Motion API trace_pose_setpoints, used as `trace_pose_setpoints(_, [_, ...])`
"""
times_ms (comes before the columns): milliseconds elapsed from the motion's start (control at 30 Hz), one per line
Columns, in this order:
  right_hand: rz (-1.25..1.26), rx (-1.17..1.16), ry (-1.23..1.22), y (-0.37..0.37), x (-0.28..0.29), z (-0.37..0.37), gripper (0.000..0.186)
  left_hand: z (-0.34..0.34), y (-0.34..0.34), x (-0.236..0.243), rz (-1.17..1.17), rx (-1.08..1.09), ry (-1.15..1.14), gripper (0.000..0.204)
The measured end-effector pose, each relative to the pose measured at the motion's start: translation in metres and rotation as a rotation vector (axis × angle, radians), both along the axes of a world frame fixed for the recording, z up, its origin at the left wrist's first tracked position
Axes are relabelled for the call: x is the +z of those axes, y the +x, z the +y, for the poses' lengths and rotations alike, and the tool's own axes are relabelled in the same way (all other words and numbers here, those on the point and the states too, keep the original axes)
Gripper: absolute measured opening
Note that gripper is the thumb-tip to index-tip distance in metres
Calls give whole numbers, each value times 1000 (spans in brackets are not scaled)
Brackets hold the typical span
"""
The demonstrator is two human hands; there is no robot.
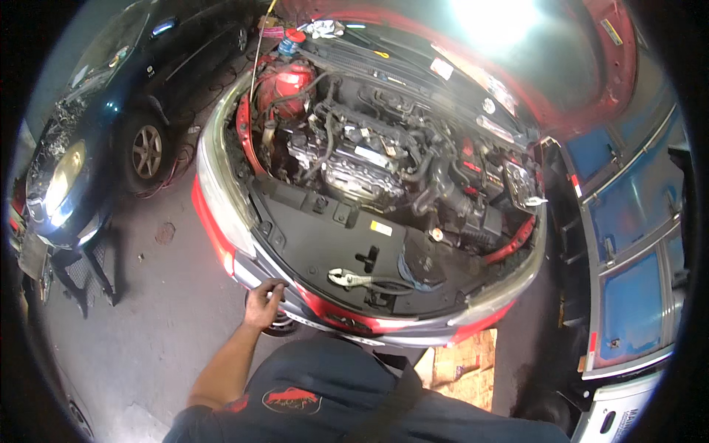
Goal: The person works under the hood of a red car in a garage, handling engine components and tools. They remove a plastic cover, select a socket wrench from a tray, and manipulate parts within the engine bay, including a blue connector and hoses. The person appears to be performing maintenance or repair on the engine.
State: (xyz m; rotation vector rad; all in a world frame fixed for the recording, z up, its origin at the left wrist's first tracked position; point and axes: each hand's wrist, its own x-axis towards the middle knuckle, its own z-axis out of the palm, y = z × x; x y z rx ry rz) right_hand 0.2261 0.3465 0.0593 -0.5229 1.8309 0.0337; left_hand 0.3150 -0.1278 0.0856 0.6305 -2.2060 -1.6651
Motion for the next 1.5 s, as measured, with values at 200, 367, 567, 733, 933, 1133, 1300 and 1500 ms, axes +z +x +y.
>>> trace_pose_setpoints(200, [-21,138,33,-59,30,-70,30,-39,-45,4,40,-45,-48,26])
trace_pose_setpoints(367, [246,-231,-429,-169,54,-169,31,-89,-58,-1,-23,13,-104,24])
trace_pose_setpoints(567, [841,-455,-948,-244,38,-301,40,-138,-121,21,52,-41,-166,26])
trace_pose_setpoints(733, [1077,-616,-491,-267,-8,-368,50,-196,-205,43,148,-324,-124,27])
trace_pose_setpoints(933, [1216,-626,-238,-262,-14,-401,47,-286,-309,63,184,-620,-145,23])
trace_pose_setpoints(1133, [1222,-624,-130,-264,-7,-409,46,-323,-472,102,578,-671,-433,16])
trace_pose_setpoints(1300, [1241,-647,-121,-267,-13,-408,46,-311,-619,142,776,-579,-555,15])
trace_pose_setpoints(1500, [1223,-664,-182,-270,-12,-406,48,-272,-773,161,423,-646,-837,25])
